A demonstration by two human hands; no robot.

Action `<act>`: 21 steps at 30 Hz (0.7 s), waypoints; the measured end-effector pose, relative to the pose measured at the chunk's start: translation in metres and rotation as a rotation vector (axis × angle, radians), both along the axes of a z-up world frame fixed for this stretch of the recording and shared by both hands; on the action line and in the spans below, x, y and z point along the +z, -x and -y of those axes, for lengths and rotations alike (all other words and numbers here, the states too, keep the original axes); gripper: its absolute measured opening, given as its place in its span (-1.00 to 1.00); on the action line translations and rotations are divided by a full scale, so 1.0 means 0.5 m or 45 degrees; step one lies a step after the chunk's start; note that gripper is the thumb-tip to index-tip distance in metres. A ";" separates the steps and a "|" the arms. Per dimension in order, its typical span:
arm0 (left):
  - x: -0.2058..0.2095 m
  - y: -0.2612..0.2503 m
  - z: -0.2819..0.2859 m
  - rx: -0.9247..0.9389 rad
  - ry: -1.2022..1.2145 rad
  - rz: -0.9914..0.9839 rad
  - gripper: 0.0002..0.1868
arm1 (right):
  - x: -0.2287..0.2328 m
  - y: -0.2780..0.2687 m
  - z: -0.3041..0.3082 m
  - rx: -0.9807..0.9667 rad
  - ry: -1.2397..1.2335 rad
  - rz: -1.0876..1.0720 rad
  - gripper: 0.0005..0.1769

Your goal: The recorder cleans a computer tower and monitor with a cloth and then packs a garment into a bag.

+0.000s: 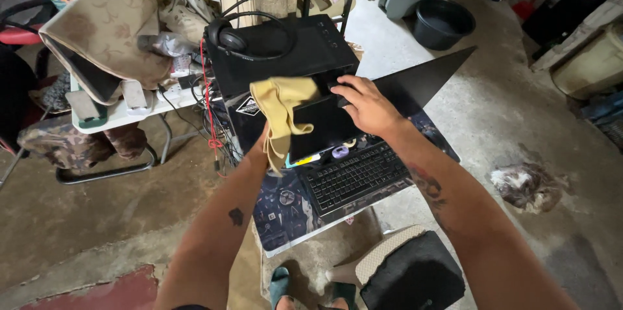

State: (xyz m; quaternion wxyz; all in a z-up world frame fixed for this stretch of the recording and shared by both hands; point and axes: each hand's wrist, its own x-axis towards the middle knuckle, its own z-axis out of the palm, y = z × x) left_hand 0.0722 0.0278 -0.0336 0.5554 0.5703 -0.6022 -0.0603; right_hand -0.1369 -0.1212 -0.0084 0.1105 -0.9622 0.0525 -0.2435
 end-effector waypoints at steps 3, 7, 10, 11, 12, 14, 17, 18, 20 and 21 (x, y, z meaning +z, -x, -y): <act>0.017 0.005 -0.010 0.033 0.015 0.101 -0.30 | 0.001 -0.001 -0.003 -0.017 0.006 -0.007 -0.43; -0.017 -0.004 -0.015 0.073 0.033 0.234 -0.27 | 0.000 -0.007 -0.002 -0.026 0.029 -0.007 -0.41; -0.163 -0.023 0.031 0.078 0.084 0.115 -0.38 | 0.001 -0.010 -0.001 -0.013 0.049 0.002 -0.39; -0.232 -0.035 0.047 0.074 0.127 -0.040 -0.50 | 0.000 -0.009 -0.003 -0.004 0.055 0.005 -0.38; -0.253 -0.040 0.055 0.070 0.123 -0.041 -0.50 | 0.000 -0.009 0.000 -0.008 0.050 0.004 -0.38; -0.301 -0.043 0.060 -0.316 0.127 -0.739 -0.62 | -0.007 -0.004 0.000 0.012 0.055 0.019 -0.38; -0.325 -0.057 0.071 -0.242 0.123 -0.918 -0.64 | -0.003 -0.001 0.006 0.020 0.055 0.027 -0.37; -0.305 -0.051 0.055 -0.237 0.117 -0.918 -0.64 | -0.003 0.000 0.010 0.023 0.048 0.027 -0.37; -0.266 -0.039 0.019 0.153 0.145 -0.583 -0.62 | -0.007 0.001 0.019 0.050 0.053 0.039 -0.35; -0.222 -0.023 -0.010 0.164 0.139 -0.578 -0.62 | -0.008 0.004 0.021 0.060 0.045 0.042 -0.35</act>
